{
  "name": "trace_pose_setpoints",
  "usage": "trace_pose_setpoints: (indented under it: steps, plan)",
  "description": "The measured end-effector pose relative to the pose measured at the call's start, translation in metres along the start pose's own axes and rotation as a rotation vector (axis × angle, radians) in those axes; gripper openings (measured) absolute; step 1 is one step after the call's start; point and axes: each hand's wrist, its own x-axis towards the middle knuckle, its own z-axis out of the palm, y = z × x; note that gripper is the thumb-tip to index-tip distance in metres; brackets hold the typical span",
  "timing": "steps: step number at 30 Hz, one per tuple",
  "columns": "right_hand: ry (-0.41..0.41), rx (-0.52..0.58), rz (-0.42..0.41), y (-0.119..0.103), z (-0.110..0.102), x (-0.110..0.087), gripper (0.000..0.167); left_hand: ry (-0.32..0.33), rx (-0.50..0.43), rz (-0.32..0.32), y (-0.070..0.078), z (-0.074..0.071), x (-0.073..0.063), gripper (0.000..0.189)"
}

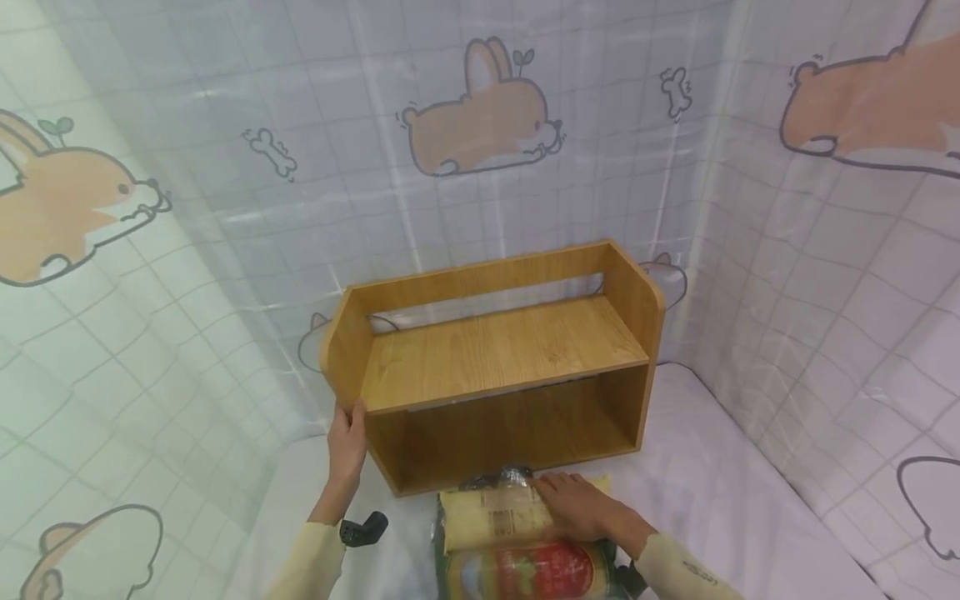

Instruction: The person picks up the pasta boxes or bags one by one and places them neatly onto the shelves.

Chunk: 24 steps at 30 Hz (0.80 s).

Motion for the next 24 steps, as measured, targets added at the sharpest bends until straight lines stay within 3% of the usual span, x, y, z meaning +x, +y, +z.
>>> trace_pose_setpoints:
  steps: [7, 24]
  plan:
    - [0.023, -0.059, 0.017, 0.001, 0.003, 0.001, 0.08, 0.003, -0.002, -0.016, 0.005, 0.001, 0.0, 0.051]
    - [0.18, -0.115, -0.049, 0.001, 0.011, -0.001, 0.061, -0.028, 0.036, -0.017, 0.001, 0.002, 0.002, 0.055]
